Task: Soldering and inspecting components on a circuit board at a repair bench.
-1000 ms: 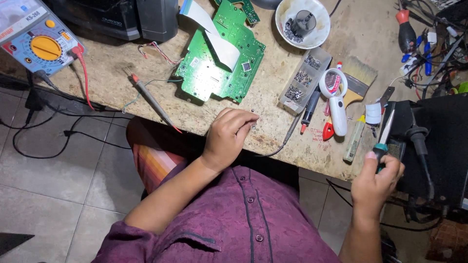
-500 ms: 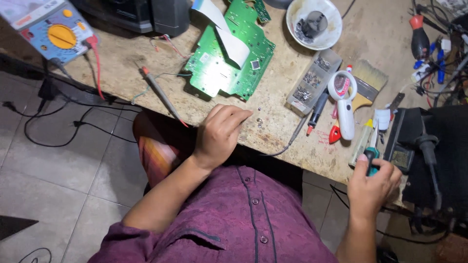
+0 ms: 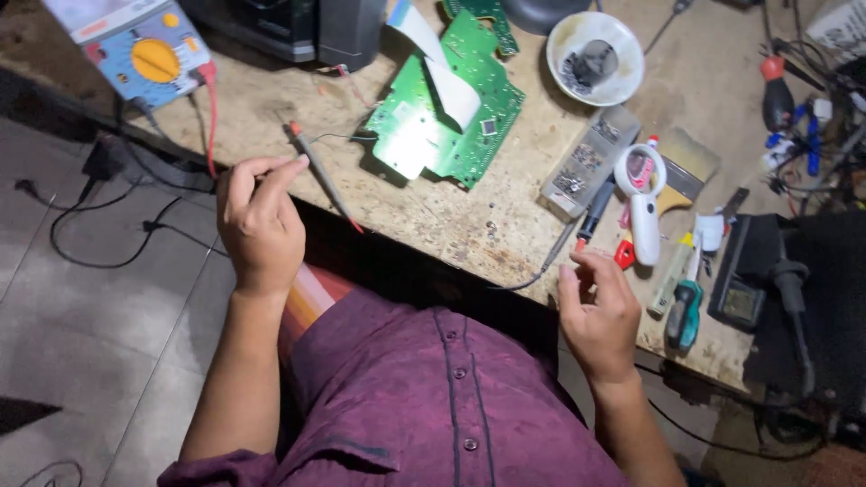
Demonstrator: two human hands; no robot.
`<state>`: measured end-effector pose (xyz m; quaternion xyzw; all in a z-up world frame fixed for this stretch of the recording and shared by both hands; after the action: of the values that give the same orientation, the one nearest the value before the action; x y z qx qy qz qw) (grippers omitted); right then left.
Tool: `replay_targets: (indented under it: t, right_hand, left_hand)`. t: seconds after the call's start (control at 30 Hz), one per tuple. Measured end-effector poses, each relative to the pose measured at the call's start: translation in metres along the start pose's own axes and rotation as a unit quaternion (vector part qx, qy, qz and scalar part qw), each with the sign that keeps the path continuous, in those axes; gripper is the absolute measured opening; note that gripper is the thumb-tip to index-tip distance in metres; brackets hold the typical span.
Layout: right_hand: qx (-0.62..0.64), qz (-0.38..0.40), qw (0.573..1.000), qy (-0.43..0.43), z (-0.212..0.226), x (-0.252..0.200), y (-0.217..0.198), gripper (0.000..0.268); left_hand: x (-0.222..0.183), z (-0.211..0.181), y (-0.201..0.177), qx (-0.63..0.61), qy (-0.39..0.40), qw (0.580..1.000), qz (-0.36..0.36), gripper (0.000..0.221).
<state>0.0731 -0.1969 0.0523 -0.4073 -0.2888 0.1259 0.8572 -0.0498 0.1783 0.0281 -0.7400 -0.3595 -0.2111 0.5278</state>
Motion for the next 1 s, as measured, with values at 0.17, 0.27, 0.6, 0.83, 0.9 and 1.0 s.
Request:
replay_targets:
  t: [0.17, 0.27, 0.6, 0.83, 0.9, 1.0]
  right_hand:
    - [-0.124, 0.012, 0.992, -0.035, -0.036, 0.006, -0.002, 0.024]
    - [-0.213, 0.047, 0.970, -0.111, -0.034, 0.014, 0.003, 0.027]
    - [-0.169, 0.059, 0.906, -0.383, -0.047, -0.002, 0.005, 0.019]
    - [-0.012, -0.059, 0.942, -0.331, -0.049, -0.028, 0.000, 0.024]
    - [0.075, -0.124, 0.959, -0.242, -0.048, -0.028, -0.007, 0.015]
    - [0.225, -0.177, 0.950, -0.123, -0.027, -0.021, 0.008, 0.064]
  left_hand:
    - [0.002, -0.001, 0.024, 0.089, 0.103, 0.983, 0.122, 0.034]
    - [0.008, 0.002, 0.026, 0.149, 0.151, 0.968, 0.132, 0.025]
    - [-0.003, 0.005, 0.012, 0.116, 0.237, 0.961, 0.079, 0.020]
    - [-0.030, -0.013, -0.001, -0.022, 0.235, 0.972, 0.022, 0.019]
    - [-0.040, -0.016, -0.001, -0.033, 0.235, 0.971, -0.041, 0.008]
    - [-0.048, -0.040, 0.004, -0.179, 0.173, 0.968, -0.042, 0.011]
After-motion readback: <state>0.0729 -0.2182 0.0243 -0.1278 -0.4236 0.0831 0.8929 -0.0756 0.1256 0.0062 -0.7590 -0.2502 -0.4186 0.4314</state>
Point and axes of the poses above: each hand's wrist, its own x-axis towards the middle knuckle, its own y-axis out of the palm, z = x × y, the point moved 4 cm from there along x, towards the middle knuckle, and after that the axes turned 4 degrees about z, right-handed, at the moved point
